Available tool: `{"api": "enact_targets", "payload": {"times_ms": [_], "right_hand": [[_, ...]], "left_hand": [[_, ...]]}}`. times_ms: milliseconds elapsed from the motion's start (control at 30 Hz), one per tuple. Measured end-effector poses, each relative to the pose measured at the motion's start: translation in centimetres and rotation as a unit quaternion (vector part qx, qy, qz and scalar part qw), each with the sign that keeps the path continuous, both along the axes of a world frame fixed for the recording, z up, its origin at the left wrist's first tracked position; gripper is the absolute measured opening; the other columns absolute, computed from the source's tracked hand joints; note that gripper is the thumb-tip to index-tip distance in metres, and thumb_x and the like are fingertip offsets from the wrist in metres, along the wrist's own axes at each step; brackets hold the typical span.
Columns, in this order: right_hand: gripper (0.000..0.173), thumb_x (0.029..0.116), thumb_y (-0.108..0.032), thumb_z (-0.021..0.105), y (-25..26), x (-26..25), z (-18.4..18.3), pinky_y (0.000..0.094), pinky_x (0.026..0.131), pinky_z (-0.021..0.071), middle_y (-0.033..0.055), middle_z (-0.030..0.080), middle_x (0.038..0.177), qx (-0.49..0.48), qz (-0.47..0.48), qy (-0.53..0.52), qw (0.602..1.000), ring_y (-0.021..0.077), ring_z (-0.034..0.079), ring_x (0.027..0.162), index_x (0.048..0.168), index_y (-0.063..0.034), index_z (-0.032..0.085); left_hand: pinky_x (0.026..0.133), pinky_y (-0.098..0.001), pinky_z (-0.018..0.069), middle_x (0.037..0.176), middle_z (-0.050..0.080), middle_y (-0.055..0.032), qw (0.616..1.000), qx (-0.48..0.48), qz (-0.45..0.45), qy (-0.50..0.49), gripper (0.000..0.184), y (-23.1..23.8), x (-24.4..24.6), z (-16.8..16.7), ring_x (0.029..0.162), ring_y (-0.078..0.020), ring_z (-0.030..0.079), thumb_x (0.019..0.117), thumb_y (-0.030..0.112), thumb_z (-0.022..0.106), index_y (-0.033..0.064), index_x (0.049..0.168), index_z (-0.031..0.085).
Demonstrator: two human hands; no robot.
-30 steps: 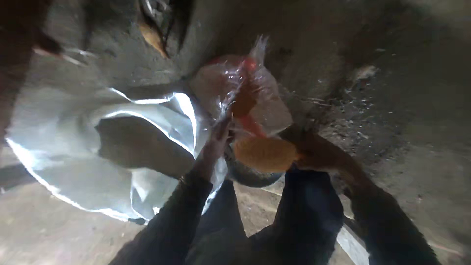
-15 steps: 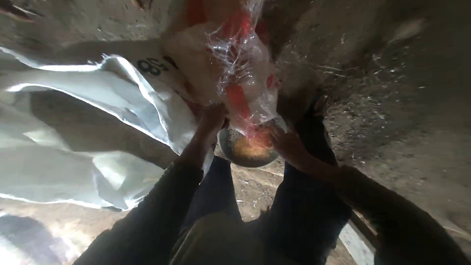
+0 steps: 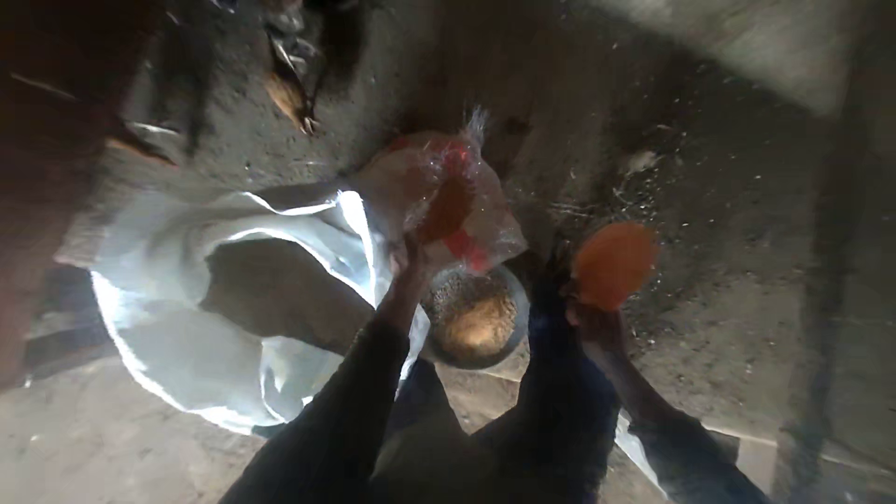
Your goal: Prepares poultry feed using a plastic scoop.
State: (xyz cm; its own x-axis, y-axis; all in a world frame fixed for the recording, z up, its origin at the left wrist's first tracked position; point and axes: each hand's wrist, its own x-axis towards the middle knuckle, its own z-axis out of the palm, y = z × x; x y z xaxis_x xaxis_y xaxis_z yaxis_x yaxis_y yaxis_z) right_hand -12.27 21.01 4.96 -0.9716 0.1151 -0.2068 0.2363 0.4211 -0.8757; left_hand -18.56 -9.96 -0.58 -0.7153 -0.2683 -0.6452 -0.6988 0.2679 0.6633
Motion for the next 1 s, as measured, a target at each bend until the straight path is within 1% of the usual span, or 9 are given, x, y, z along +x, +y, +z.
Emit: {"api": "enact_targets", "payload": {"times_ms": [67, 133, 300, 400, 500, 600, 667, 867, 1000], "right_hand": [[0.038, 0.0977, -0.036, 0.065, -0.1, -1.0, 2.7, 0.035, 0.085, 0.061, -0.0016, 0.07, 0.108, -0.193, -0.133, 0.061, 0.97, 0.0131, 0.07, 0.096, 0.122, -0.0083, 0.056], [0.031, 0.1074, -0.037, 0.042, 0.9, -2.1, 6.0, 0.044, 0.09, 0.0612, -0.001, 0.07, 0.113, -0.278, -0.251, 0.094, 0.922, 0.0193, 0.071, 0.102, 0.126, -0.0147, 0.053], [0.029, 0.1117, -0.035, 0.027, 5.1, -3.4, 12.6, 0.0343, 0.062, 0.0582, -0.0066, 0.057, 0.076, -0.202, -0.456, 0.187, 0.846, 0.0108, 0.061, 0.064, 0.11, -0.0193, 0.052], [0.025, 0.1104, -0.027, 0.026, 5.5, -3.2, 14.9, 0.0218, 0.047, 0.0523, -0.01, 0.056, 0.071, -0.069, -0.336, 0.126, 0.931, 0.0025, 0.055, 0.052, 0.12, -0.0183, 0.049], [0.053, 0.1047, -0.019, 0.052, -1.5, -4.8, 16.8, 0.0387, 0.066, 0.0579, 0.0146, 0.062, 0.104, 0.145, -0.039, -0.066, 0.986, 0.0185, 0.063, 0.075, 0.15, 0.0007, 0.034], [0.048, 0.1055, -0.031, 0.053, -8.9, -9.0, 14.4, 0.0558, 0.098, 0.052, 0.0225, 0.065, 0.127, 0.277, 0.278, -0.142, 0.909, 0.0349, 0.066, 0.113, 0.145, -0.0033, 0.052], [0.048, 0.105, -0.035, 0.05, -13.8, -12.5, 12.1, 0.062, 0.1, 0.0474, 0.024, 0.063, 0.13, 0.352, 0.393, -0.202, 0.825, 0.0415, 0.061, 0.122, 0.143, -0.0061, 0.054], [0.042, 0.0988, -0.023, 0.062, -23.9, -18.5, 2.4, 0.0636, 0.105, 0.0426, 0.0269, 0.059, 0.137, 0.384, 0.452, -0.275, 0.757, 0.0433, 0.054, 0.131, 0.13, 0.0051, 0.062], [0.041, 0.103, -0.011, 0.057, -22.2, -18.2, -5.1, 0.0467, 0.115, 0.0391, 0.0287, 0.055, 0.142, 0.135, 0.277, -0.259, 0.915, 0.0367, 0.051, 0.135, 0.138, 0.0098, 0.055]], "left_hand": [[0.112, -0.0577, 0.0397, 0.147, 0.049, -0.0288, 0.996, -0.063, -0.055, 0.009, 0.05, -1.3, -0.7, 0.5, 0.136, -0.042, 0.048, 0.104, 0.014, 0.058, -0.0014, 0.149, 0.044], [0.113, -0.0536, 0.0411, 0.148, 0.05, -0.0254, 0.998, -0.045, -0.025, 0.037, 0.056, -2.4, -1.0, -0.1, 0.137, -0.0367, 0.048, 0.0979, 0.009, 0.066, -0.0002, 0.149, 0.045], [0.098, -0.0392, 0.0507, 0.134, 0.056, -0.0206, 0.974, 0.124, 0.133, 0.133, 0.04, -3.1, -1.0, 0.5, 0.117, -0.0218, 0.058, 0.1084, 0.015, 0.043, 0.0002, 0.145, 0.045], [0.1, -0.0347, 0.0497, 0.139, 0.052, -0.0207, 0.966, 0.168, 0.141, 0.137, 0.044, -3.1, -0.4, 0.6, 0.12, -0.0193, 0.056, 0.1074, 0.011, 0.044, -0.0005, 0.15, 0.037], [0.099, -0.0382, 0.05, 0.14, 0.053, -0.018, 0.949, 0.216, 0.187, 0.131, 0.045, -2.8, -0.9, 0.5, 0.119, -0.0197, 0.056, 0.1128, 0.026, 0.029, 0.0035, 0.151, 0.039], [0.096, -0.0367, 0.0515, 0.132, 0.057, -0.0169, 0.943, 0.214, 0.188, 0.171, 0.044, -2.5, -1.8, 1.0, 0.113, -0.018, 0.058, 0.1123, 0.026, 0.029, 0.002, 0.147, 0.042], [0.097, -0.0375, 0.0516, 0.134, 0.058, -0.0165, 0.934, 0.217, 0.211, 0.19, 0.047, -2.3, -2.5, 0.9, 0.116, -0.0188, 0.059, 0.1122, 0.03, 0.029, 0.0035, 0.148, 0.042], [0.103, -0.0401, 0.0487, 0.143, 0.053, -0.0161, 0.922, 0.226, 0.259, 0.176, 0.06, -2.3, -2.5, 0.0, 0.125, -0.0202, 0.055, 0.112, 0.043, 0.013, 0.0057, 0.152, 0.038], [0.106, -0.038, 0.0466, 0.147, 0.05, -0.015, 0.924, 0.217, 0.265, 0.171, 0.061, -2.2, -2.0, 0.4, 0.129, -0.0186, 0.052, 0.1117, 0.042, 0.01, 0.0067, 0.155, 0.034]]}}
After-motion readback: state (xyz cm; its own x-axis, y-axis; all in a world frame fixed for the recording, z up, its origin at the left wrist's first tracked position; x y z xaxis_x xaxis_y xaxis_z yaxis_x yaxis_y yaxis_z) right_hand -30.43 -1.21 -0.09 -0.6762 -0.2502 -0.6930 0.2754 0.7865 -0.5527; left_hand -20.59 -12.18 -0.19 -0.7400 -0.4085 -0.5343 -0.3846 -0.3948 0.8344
